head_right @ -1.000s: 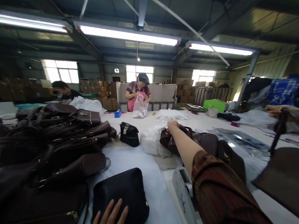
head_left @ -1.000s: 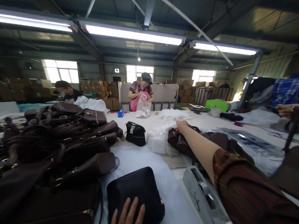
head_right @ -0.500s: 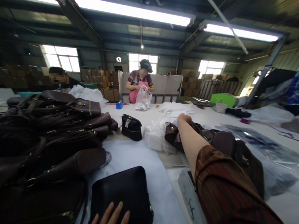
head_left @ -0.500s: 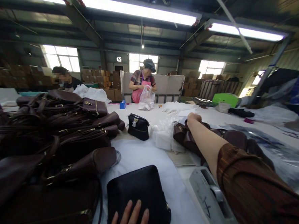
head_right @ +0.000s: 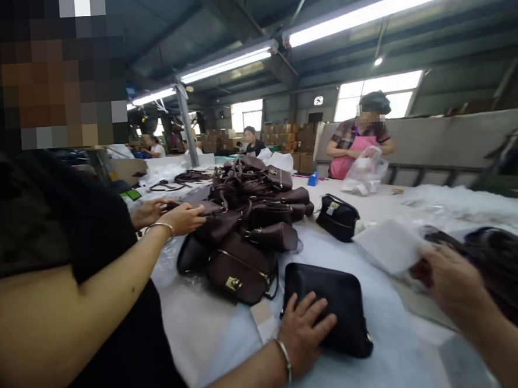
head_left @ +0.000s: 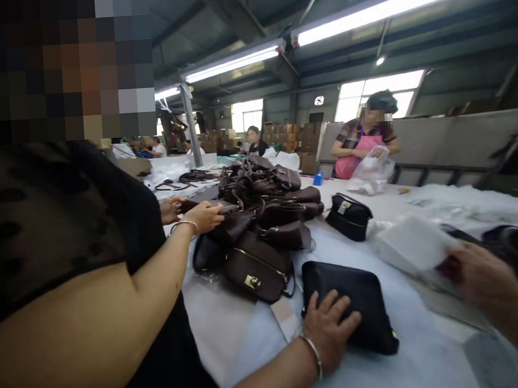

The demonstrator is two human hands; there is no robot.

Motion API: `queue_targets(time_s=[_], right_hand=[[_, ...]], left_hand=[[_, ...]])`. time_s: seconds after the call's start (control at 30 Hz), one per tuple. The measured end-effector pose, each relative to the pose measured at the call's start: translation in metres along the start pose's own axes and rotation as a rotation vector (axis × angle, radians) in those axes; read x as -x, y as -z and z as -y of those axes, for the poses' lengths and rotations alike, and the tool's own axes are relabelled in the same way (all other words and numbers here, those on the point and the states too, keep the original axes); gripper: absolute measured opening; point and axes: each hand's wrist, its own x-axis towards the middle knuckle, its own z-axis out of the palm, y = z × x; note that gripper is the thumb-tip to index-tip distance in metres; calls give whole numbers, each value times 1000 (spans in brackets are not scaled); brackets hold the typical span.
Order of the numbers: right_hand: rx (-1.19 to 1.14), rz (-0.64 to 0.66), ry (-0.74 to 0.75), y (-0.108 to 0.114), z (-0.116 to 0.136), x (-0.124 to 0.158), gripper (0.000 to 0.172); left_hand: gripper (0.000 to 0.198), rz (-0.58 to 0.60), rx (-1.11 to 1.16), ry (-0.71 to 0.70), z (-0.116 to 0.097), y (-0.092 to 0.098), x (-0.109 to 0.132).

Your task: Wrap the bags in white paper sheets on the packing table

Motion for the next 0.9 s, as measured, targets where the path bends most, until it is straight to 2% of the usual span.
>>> queue_targets(time_s=[0.03,0.07,0.13,0.23,0.33,0.47,0.63,0.73,0.8,0.9], right_hand=[[3,-73,19,8,-5,26,24],[-4,-73,6,13,-12,52,26],[0,27,-58,13,-28,94,37],[-7,108,-93,4,-53,132,40],[-13,125,-139,4,-67,152,35],[81,114,-248,13,-71,174,21],[324,154,-478,26,-76,197,14],[555,197,-494,34,-78,208,8],[677,228,-468,39,-76,212,14],[668,277,-494,46,-69,216,22]], left_hand=[[63,26,18,8,-3,2,-1],[65,55,31,17,-5,4,-3],[76,105,42,32,-6,6,-7],[90,139,63,4,-2,10,-12],[89,141,93,-22,1,16,-12],[83,130,69,-12,2,17,-11],[84,175,-54,-29,4,11,-18],[71,164,-130,-61,4,9,-22],[63,154,-156,-79,5,9,-25],[60,155,-164,-104,7,9,-30]])
